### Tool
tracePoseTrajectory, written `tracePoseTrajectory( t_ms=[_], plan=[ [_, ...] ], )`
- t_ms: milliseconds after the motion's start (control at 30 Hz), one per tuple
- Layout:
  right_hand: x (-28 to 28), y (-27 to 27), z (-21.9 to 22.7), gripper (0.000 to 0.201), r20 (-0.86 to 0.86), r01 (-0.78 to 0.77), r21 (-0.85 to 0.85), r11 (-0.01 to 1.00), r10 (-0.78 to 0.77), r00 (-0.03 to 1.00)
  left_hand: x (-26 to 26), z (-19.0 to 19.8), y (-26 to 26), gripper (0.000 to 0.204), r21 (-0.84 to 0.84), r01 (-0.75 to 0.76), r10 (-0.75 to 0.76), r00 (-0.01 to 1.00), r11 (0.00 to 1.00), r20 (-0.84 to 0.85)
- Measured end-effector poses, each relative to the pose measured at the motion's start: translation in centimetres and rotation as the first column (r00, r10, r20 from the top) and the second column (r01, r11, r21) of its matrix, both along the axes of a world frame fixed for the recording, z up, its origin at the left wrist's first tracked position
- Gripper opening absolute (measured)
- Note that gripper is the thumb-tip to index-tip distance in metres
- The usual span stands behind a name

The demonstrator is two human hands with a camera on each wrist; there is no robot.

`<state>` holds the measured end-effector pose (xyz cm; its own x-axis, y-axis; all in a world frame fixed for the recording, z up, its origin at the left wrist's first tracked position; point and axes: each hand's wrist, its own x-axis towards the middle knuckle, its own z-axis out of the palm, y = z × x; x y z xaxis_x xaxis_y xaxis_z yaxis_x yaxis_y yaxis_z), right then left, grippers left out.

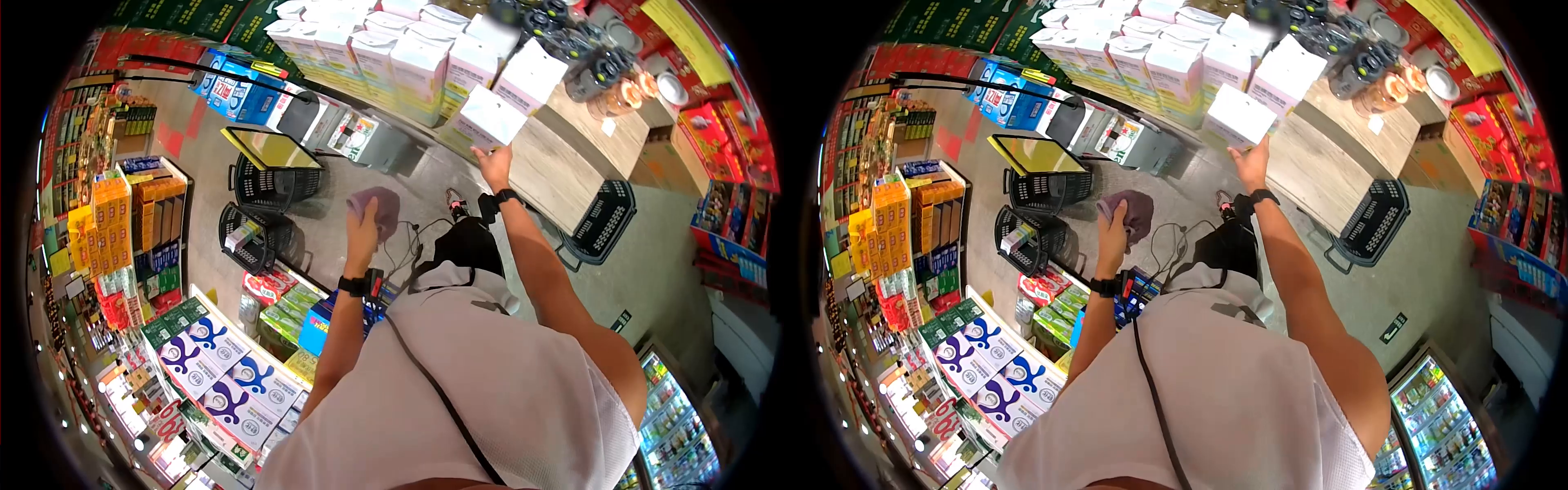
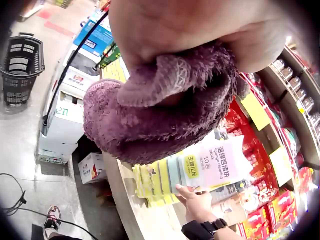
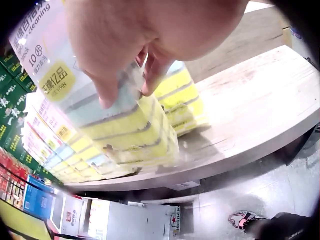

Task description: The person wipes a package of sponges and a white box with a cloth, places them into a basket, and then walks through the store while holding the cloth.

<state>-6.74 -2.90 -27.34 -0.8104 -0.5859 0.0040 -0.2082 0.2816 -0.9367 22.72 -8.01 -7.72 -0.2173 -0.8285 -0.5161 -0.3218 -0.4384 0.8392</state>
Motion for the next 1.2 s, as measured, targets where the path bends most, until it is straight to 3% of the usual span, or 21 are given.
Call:
tracePoseTrajectory(
  t_ms=[33, 100, 200, 267, 400, 433, 600, 767, 833, 867, 933, 1000, 1033, 1100, 1167, 1200],
  plan=[
    [-0.1, -1.1, -0.4, 0.066, 0.004, -0.014, 0.000, 1.000, 0.014, 1.000, 0.1, -0.5, 0.0, 0.030, -0.069, -0.043, 0.040, 0.998, 0.997, -0.045],
    [-0.4, -2.7, -1.4, 0.066, -0.189, 0.004, 0.049, 0.999, 0.006, 0.982, 0.6, -0.6, -0.1, 0.030, -0.076, -0.100, 0.101, 0.995, 0.992, 0.003],
    [-0.5, -5.2, -3.5, 0.058, -0.129, 0.023, -0.008, 1.000, -0.024, 0.991, 1.3, -1.0, 0.2, 0.028, -0.121, -0.173, 0.173, 0.985, 0.977, -0.010],
    [-0.2, -6.2, -4.7, 0.058, -0.104, 0.024, 0.017, 1.000, -0.022, 0.994, 1.3, -0.7, 0.6, 0.027, -0.069, -0.328, 0.328, 0.945, 0.942, 0.002],
    [0.0, -7.9, -2.0, 0.058, -0.097, 0.040, 0.129, 0.991, -0.028, 0.995, 1.9, -1.2, 0.3, 0.031, -0.088, -0.420, 0.419, 0.908, 0.903, -0.031],
    [-0.4, -8.1, -2.9, 0.065, -0.125, 0.000, 0.186, 0.983, 0.024, 0.992, 2.3, -1.4, 0.2, 0.031, -0.094, -0.429, 0.428, 0.903, 0.898, -0.035],
    [-0.5, -8.5, -5.0, 0.069, -0.193, 0.001, 0.112, 0.994, 0.021, 0.981, 3.4, -2.2, -1.1, 0.031, -0.113, -0.346, 0.354, 0.933, 0.931, 0.059],
    [-0.1, -8.4, -4.9, 0.076, -0.134, 0.029, 0.325, 0.945, 0.016, 0.991, 3.9, -2.6, -1.7, 0.031, -0.040, -0.477, 0.477, 0.879, 0.878, -0.014],
    [-0.3, -9.2, -9.0, 0.082, -0.137, 0.062, 0.401, 0.914, -0.007, 0.990, 4.2, -3.0, -2.2, 0.032, -0.027, -0.480, 0.478, 0.876, 0.877, -0.058],
    [-0.8, -9.5, -13.7, 0.071, -0.173, 0.135, 0.426, 0.895, -0.066, 0.983, 4.5, -3.1, -2.3, 0.032, -0.013, -0.485, 0.483, 0.874, 0.875, -0.058],
    [-0.9, -9.7, -13.6, 0.062, -0.220, 0.210, 0.450, 0.868, -0.120, 0.968, 5.1, -3.7, -2.8, 0.032, -0.011, -0.510, 0.507, 0.858, 0.860, -0.085],
    [-1.1, -10.1, -13.6, 0.063, 0.257, 0.072, 0.289, 0.955, -0.150, 0.955, 5.8, -4.0, -3.2, 0.032, 0.006, -0.523, 0.521, 0.846, 0.852, -0.112],
    [-1.4, -10.7, -13.7, 0.067, 0.117, 0.059, 0.494, 0.867, -0.134, 0.984, 6.3, -3.8, -3.3, 0.031, 0.002, -0.516, 0.514, 0.852, 0.856, -0.095],
    [-1.3, -11.6, -14.3, 0.066, 0.096, 0.119, 0.453, 0.884, -0.182, 0.979, 7.7, -4.6, -3.9, 0.030, -0.004, -0.508, 0.506, 0.859, 0.862, -0.078],
    [-0.5, -11.7, -15.3, 0.065, 0.064, 0.226, 0.368, 0.902, -0.267, 0.961, 9.8, -6.6, -4.6, 0.032, -0.135, -0.489, 0.470, 0.870, 0.862, -0.150],
    [-0.3, -11.5, -15.1, 0.065, 0.064, 0.220, 0.371, 0.902, -0.261, 0.963, 10.9, -5.6, -4.6, 0.032, -0.132, -0.494, 0.476, 0.867, 0.859, -0.148]
  ],
)
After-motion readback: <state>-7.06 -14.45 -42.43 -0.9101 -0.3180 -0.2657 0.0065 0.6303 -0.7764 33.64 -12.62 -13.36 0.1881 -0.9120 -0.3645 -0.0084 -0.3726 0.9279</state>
